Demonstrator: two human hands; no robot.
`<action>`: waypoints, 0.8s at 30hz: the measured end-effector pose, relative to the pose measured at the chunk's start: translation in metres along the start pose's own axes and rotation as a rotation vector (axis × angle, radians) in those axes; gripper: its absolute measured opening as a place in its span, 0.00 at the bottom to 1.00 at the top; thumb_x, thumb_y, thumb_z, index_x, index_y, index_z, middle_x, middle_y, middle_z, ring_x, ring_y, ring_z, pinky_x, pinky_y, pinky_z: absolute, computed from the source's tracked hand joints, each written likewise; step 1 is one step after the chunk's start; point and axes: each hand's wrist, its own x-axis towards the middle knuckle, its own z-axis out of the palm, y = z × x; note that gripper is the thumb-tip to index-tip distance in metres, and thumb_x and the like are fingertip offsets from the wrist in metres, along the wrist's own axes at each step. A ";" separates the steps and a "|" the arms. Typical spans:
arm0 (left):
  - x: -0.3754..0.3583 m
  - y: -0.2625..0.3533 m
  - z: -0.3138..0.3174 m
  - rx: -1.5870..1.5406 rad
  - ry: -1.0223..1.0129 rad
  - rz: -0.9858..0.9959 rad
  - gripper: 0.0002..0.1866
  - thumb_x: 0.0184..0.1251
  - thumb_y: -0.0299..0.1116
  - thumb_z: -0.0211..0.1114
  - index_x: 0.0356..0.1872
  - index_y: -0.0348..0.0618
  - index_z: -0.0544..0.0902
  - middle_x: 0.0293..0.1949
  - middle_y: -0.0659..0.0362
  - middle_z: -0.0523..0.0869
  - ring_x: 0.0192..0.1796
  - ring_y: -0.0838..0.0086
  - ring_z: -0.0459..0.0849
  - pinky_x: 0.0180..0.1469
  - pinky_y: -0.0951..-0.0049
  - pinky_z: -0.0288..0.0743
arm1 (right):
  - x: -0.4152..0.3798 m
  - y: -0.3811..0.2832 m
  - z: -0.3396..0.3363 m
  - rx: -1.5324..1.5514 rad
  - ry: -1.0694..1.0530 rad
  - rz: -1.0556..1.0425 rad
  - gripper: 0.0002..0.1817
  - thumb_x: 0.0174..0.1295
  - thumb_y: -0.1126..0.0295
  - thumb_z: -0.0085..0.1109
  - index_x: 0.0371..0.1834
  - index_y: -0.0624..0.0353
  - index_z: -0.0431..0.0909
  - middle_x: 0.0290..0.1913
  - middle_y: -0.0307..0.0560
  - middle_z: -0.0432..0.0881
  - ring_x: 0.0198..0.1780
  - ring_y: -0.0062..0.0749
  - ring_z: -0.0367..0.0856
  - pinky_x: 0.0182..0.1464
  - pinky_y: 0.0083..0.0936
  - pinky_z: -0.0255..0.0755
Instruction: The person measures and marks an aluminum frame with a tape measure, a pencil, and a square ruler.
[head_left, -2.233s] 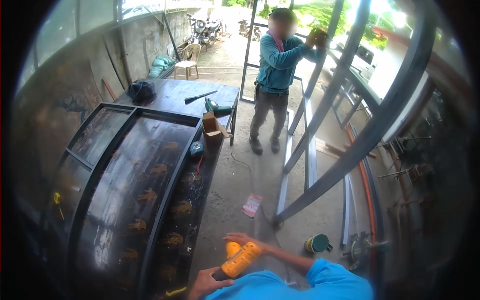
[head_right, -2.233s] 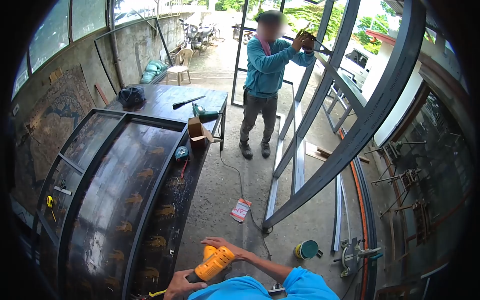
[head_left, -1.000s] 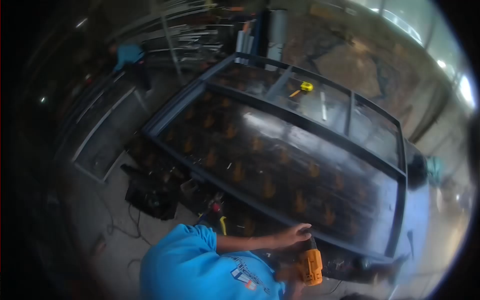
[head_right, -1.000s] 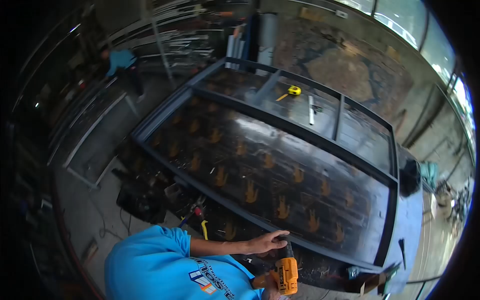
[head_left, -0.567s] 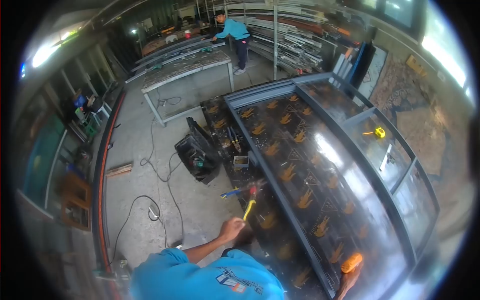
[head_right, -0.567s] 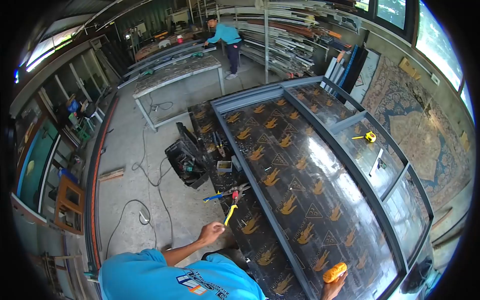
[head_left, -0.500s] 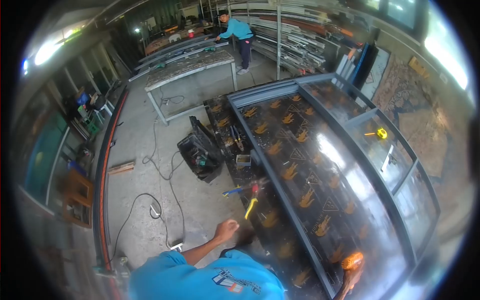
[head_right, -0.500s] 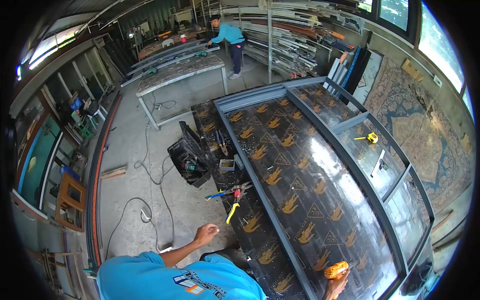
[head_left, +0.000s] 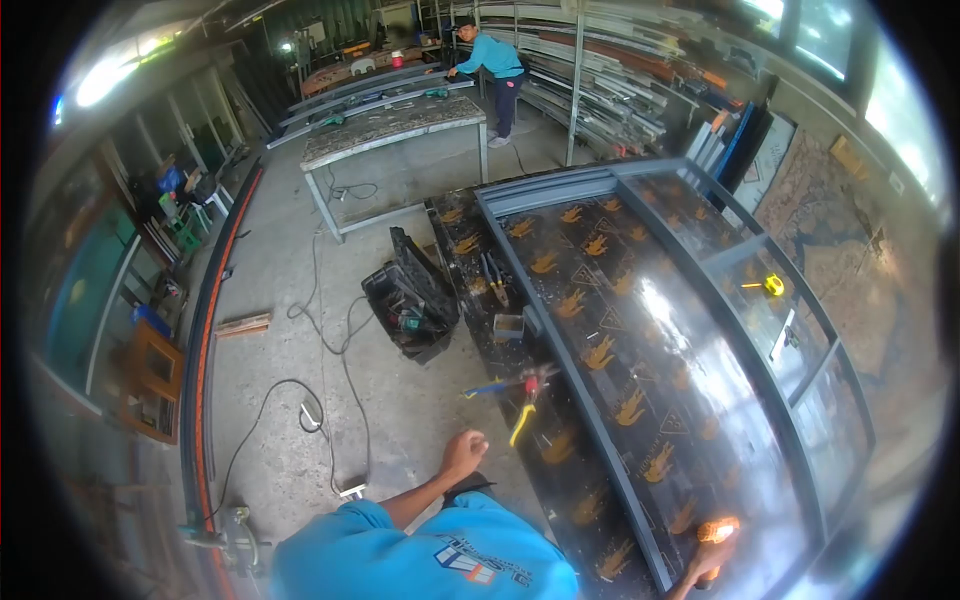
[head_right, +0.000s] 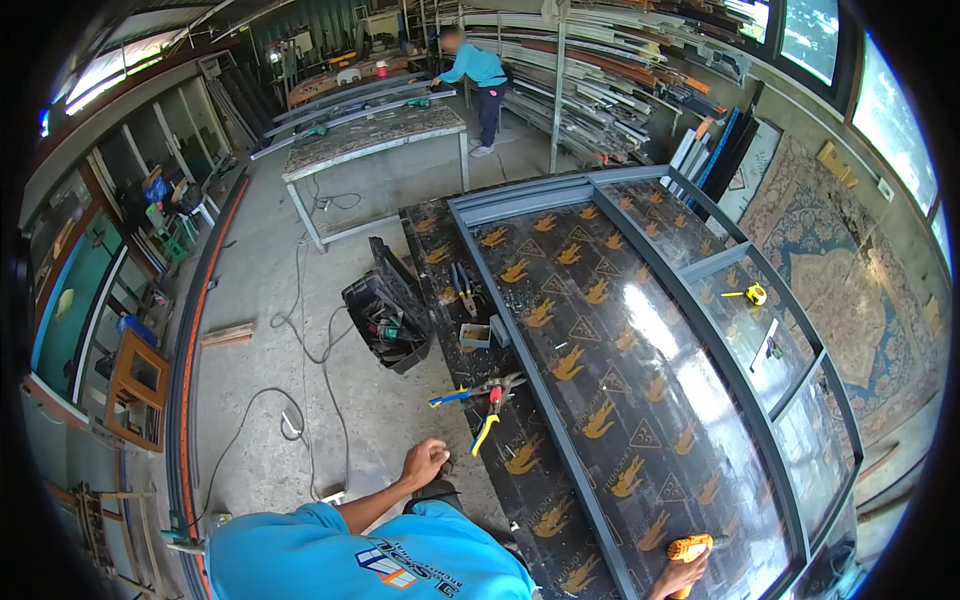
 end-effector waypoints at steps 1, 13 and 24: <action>0.017 0.005 -0.004 0.066 0.063 0.099 0.17 0.57 0.39 0.68 0.44 0.41 0.80 0.43 0.52 0.84 0.52 0.57 0.80 0.56 0.61 0.71 | -0.012 -0.023 -0.001 0.010 0.275 -0.213 0.23 0.54 0.68 0.56 0.55 0.63 0.73 0.46 0.58 0.80 0.46 0.52 0.79 0.50 0.40 0.71; 0.242 0.044 -0.003 0.217 -0.045 0.577 0.42 0.47 0.43 0.75 0.64 0.43 0.65 0.66 0.43 0.63 0.64 0.46 0.65 0.67 0.53 0.57 | -0.186 -0.453 0.021 0.520 -0.801 -0.238 0.35 0.51 0.53 0.68 0.58 0.60 0.66 0.42 0.62 0.77 0.42 0.59 0.79 0.42 0.43 0.74; 0.262 0.025 -0.003 0.316 -0.335 0.586 0.45 0.48 0.38 0.74 0.68 0.60 0.58 0.70 0.48 0.52 0.64 0.45 0.63 0.56 0.43 0.64 | -0.213 -0.475 0.032 0.381 -0.708 -0.079 0.33 0.46 0.70 0.57 0.61 0.57 0.63 0.44 0.62 0.74 0.42 0.63 0.78 0.44 0.51 0.72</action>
